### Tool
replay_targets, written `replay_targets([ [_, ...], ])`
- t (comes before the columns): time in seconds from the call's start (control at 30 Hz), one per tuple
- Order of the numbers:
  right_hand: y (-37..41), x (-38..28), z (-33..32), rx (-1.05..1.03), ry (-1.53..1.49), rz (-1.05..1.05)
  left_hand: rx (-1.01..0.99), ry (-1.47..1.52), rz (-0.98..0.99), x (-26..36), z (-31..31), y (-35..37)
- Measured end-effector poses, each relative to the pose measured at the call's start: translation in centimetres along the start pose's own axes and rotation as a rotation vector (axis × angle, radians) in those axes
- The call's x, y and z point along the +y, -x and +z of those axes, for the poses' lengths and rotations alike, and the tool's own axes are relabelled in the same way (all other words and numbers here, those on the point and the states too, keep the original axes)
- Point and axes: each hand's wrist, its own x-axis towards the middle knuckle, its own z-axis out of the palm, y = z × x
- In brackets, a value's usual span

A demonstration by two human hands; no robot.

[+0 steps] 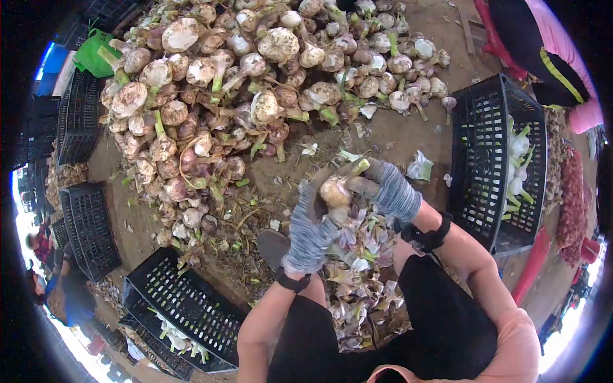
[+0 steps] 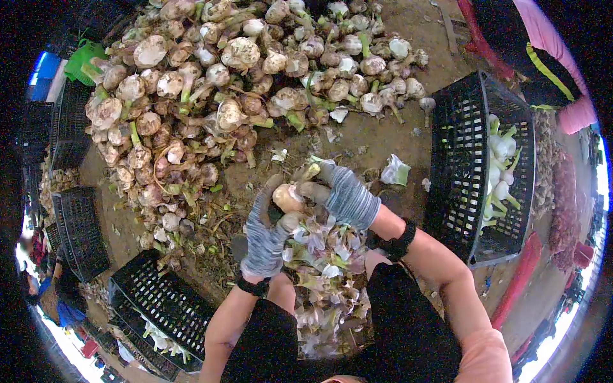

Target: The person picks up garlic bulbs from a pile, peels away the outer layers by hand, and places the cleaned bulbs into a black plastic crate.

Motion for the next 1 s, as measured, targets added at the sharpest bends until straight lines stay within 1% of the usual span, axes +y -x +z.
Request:
replay_targets([
  [0.07, 0.2, 0.1, -0.7, -0.083, -0.036, 0.071, -0.017, 0.106, -0.04, -0.3, -0.5, -0.1],
  [0.1, -0.1, 0.7, -0.8, -0.067, 0.07, -0.151, -0.037, 0.24, -0.136, -0.4, -0.7, -0.2],
  [0.17, 0.3, 0.1, -1.3, -0.12, 0.091, -0.029, -0.076, 0.509, -0.326, -0.5, -1.1, -0.4],
  [0.2, 0.4, -0.2, -1.4, -0.146, 0.101, 0.032, -0.071, 0.539, -0.317, -0.3, -1.1, -0.3],
  [0.27, 0.5, -0.1, -1.0, -0.092, -0.06, 0.052, -0.062, 0.599, -0.298, 0.4, -0.9, 0.0],
  [0.3, 0.5, 0.0, -0.7, -0.063, -0.141, 0.063, -0.034, 0.432, -0.222, 0.0, -1.0, 0.0],
  [0.37, 0.0, 1.2, 0.0, 0.002, -0.052, 0.03, 0.02, 0.099, -0.07, -1.0, -1.1, -0.2],
  [0.4, -0.2, 1.7, 0.4, 0.036, -0.007, 0.014, 0.022, 0.053, -0.032, -1.1, -1.1, -0.1],
  [0.43, -0.1, 1.0, 1.1, 0.087, -0.117, -0.018, 0.024, 0.008, 0.007, -0.8, -0.8, -0.3],
  [0.47, -0.1, 1.0, 1.0, 0.083, -0.096, -0.017, 0.028, -0.038, 0.045, -0.6, -0.7, -0.3],
  [0.57, -0.3, 0.8, 0.9, 0.065, -0.062, -0.03, 0.041, -0.013, 0.015, -0.4, -0.8, -0.3],
  [0.63, -0.2, 0.1, 0.8, 0.045, -0.067, -0.066, 0.062, -0.034, 0.035, -0.5, -0.8, -0.3],
  [0.73, 0.0, 0.1, 0.5, -0.025, -0.236, -0.015, 0.093, -0.031, 0.062, -1.2, -0.8, -0.3],
  [0.77, 0.1, 0.2, 0.4, -0.037, -0.187, 0.02, 0.104, -0.026, 0.07, -1.5, -0.8, -0.4],
  [0.83, 0.3, 0.6, 0.2, -0.061, -0.09, 0.089, 0.119, -0.004, 0.007, -2.0, -1.0, -0.5],
  [0.93, 0.3, 1.1, 0.1, 0.014, 0.228, -0.248, 0.104, -0.033, -0.032, -1.8, -0.5, -0.8],
  [0.97, 0.4, 1.1, 0.1, 0.018, 0.228, -0.188, 0.093, -0.053, -0.036, -1.7, -0.4, -1.0],
  [1.0, 0.4, 1.1, 0.2, 0.022, 0.226, -0.128, 0.084, 0.002, -0.091, -1.8, -0.4, -1.1],
])
